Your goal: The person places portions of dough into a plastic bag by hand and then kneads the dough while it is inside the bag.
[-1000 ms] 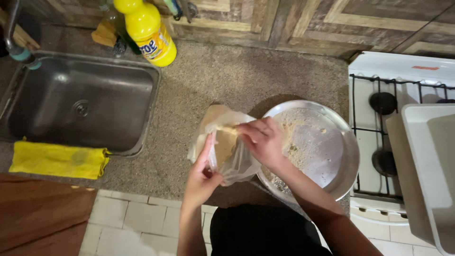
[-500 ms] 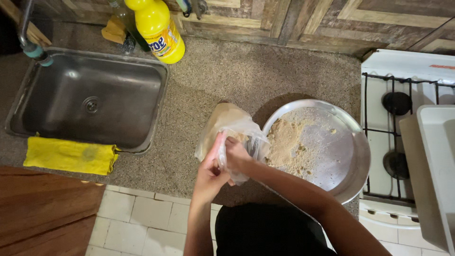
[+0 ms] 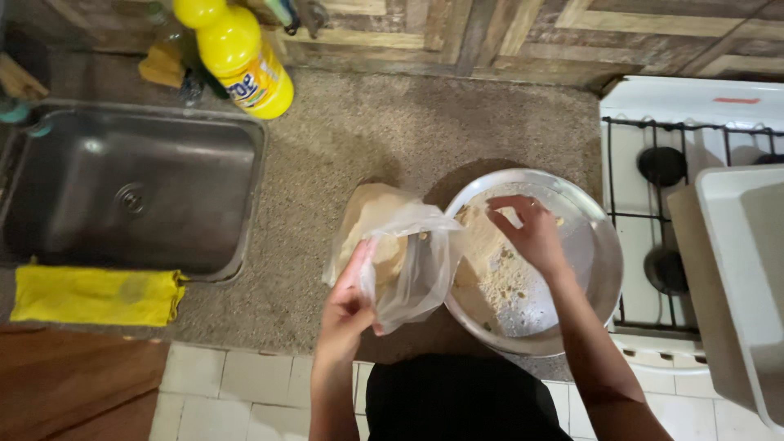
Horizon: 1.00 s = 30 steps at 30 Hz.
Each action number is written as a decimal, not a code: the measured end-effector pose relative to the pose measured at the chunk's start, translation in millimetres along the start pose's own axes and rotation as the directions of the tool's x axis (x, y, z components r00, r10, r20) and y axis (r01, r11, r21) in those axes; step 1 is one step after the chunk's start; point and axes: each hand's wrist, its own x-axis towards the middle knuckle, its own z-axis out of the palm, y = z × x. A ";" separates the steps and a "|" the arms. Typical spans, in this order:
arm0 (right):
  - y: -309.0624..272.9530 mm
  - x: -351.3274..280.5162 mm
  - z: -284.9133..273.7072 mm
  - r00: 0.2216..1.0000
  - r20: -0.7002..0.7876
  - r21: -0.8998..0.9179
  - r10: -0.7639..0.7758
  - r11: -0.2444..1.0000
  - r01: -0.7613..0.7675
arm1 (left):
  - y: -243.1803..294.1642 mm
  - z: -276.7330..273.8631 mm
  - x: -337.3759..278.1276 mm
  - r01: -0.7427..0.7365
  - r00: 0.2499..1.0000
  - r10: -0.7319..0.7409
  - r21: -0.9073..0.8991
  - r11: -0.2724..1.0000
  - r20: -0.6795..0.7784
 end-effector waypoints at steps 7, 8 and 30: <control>90.4 -20.2 39.2 0.843 0.337 -0.112 0.419 0.907 -0.406 | -16.8 -25.1 7.6 -0.017 0.994 0.021 -0.043 0.999 0.111; 94.2 -20.2 46.7 0.852 0.330 -0.089 0.406 0.912 -0.401 | -16.0 -24.3 7.6 0.003 0.996 0.005 -0.077 0.997 0.092; 33.7 -12.0 76.5 0.885 0.403 -0.218 0.233 0.964 -0.154 | -23.1 -39.2 3.1 -0.002 0.999 0.005 -0.110 0.994 0.033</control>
